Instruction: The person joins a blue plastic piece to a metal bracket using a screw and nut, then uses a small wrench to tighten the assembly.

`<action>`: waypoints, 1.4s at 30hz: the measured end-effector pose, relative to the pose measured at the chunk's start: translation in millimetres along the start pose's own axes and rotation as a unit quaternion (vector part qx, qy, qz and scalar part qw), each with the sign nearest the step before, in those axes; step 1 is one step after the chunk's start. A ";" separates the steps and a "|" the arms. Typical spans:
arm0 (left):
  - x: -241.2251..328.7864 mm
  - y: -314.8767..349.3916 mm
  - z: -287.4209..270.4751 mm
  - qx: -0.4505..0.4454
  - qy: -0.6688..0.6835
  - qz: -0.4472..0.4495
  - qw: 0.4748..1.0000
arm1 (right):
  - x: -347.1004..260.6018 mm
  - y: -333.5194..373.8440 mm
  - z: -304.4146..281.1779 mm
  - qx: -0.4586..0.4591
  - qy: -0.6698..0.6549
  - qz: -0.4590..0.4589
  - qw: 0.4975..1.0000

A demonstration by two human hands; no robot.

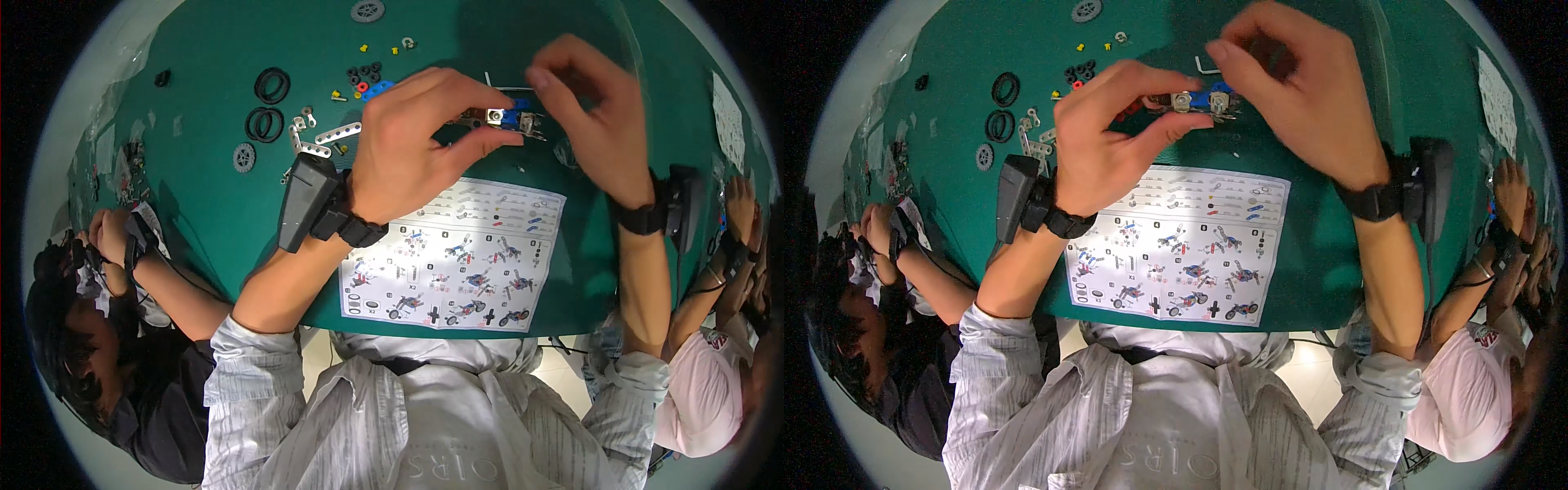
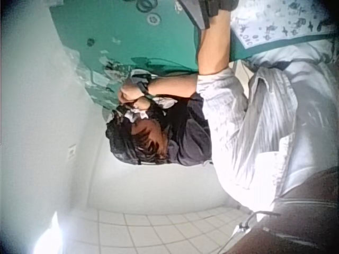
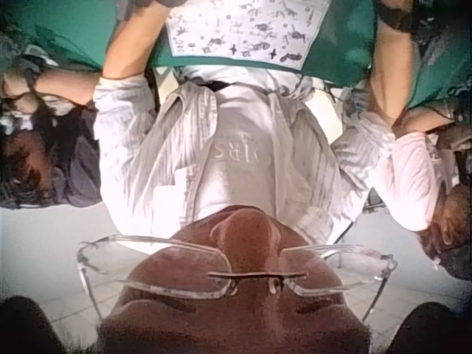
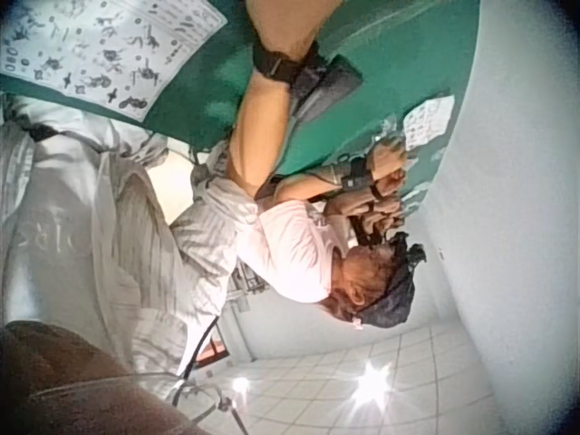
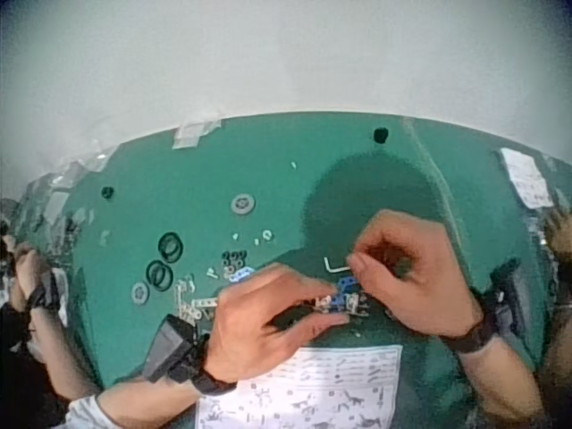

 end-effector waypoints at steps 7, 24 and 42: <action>1.7 -2.0 2.5 -0.010 0.014 0.008 1.000 | -8.1 29.5 5.0 0.008 -0.054 -0.104 0.993; 1.1 -2.0 0.6 -0.001 0.022 0.029 0.999 | -21.2 28.9 8.7 0.030 0.023 -0.179 0.983; 1.7 -2.0 2.1 -0.015 0.015 0.024 0.999 | -23.9 30.1 3.9 0.046 0.048 -0.201 0.977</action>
Point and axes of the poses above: each hand's wrist, its own y-axis away from the middle knuckle, its own z-axis out of the palm, x = y × z, the point moved 9 cm from there along -y, towards the middle knuckle, and after that the axes turned 12 degrees about y, right-handed, at the moved point
